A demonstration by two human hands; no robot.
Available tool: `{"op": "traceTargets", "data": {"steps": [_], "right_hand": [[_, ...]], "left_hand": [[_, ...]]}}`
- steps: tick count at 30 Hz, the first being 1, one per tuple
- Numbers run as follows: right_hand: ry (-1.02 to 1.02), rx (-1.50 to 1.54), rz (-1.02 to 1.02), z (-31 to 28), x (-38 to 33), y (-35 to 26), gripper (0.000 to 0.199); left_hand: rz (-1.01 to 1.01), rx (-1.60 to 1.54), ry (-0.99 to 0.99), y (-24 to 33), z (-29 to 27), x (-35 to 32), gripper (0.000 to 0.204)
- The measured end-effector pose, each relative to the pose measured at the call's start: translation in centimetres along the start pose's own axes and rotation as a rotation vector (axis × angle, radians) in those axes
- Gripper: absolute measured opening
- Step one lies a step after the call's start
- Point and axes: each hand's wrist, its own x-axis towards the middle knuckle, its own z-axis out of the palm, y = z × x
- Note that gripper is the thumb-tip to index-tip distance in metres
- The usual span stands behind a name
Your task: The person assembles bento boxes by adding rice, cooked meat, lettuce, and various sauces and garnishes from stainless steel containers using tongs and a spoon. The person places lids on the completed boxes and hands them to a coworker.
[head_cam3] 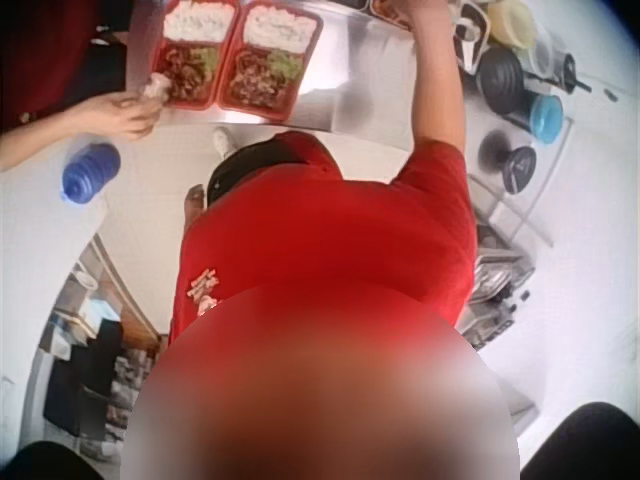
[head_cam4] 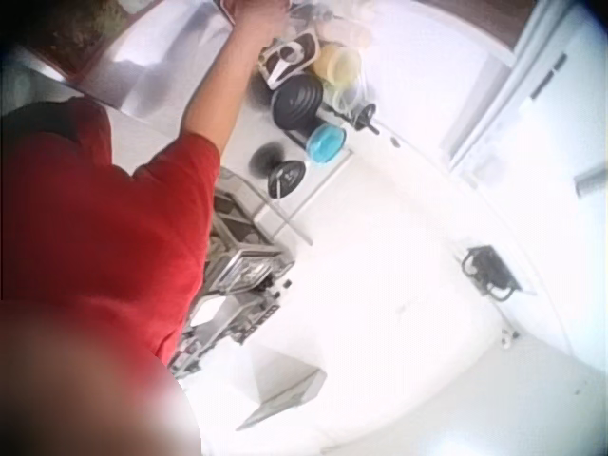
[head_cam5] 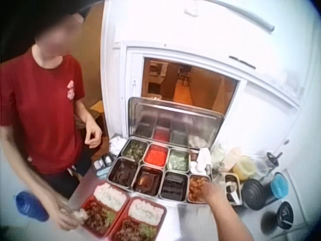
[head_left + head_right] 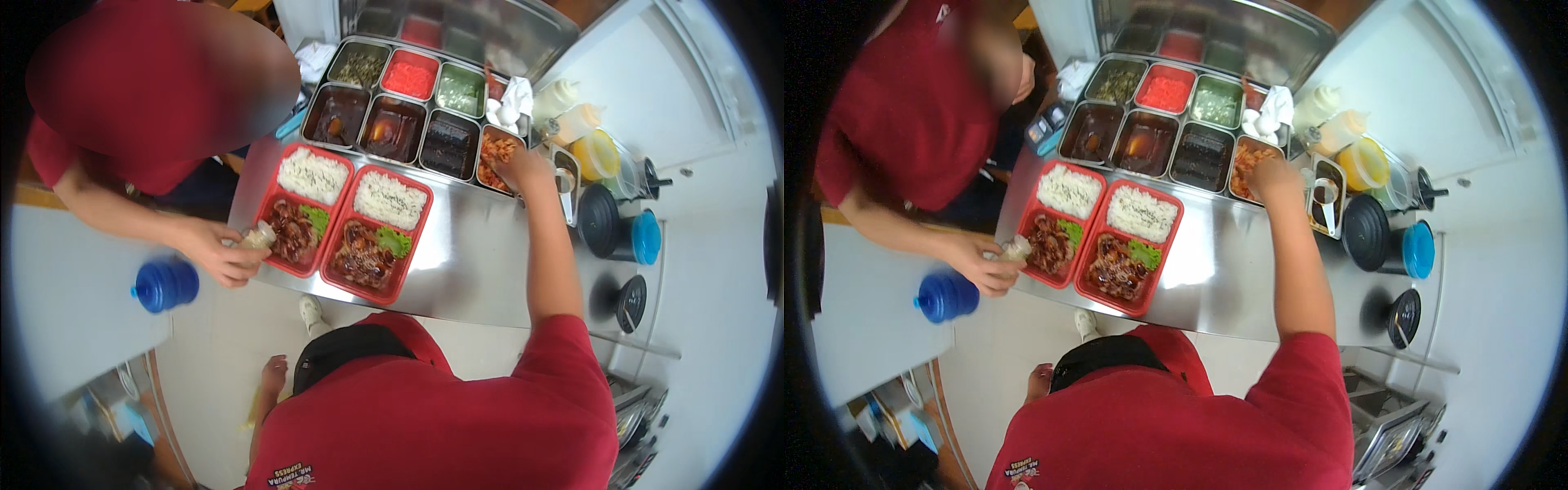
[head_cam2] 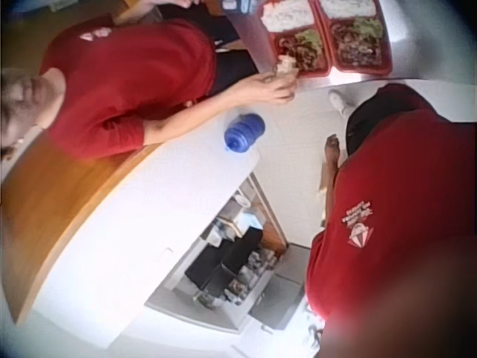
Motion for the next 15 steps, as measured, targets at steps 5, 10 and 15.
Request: {"op": "traceTargets", "data": {"steps": [5,10,15], "right_hand": [[0.173,0.048,-0.156,5.8,-2.4,3.7,0.029],[0.189,-0.130,-0.223,4.5,0.0,6.4,0.029],[0.388,-0.489,-0.469,0.3,1.2,7.6,0.032]], "left_hand": [[-0.213,0.035,-0.175,3.0,3.8,-6.1,0.022],[-0.191,-0.028,-0.010,3.2,4.5,-6.8,0.021],[-0.253,-0.240,0.105,0.5,7.1,-6.4,0.020]]}}
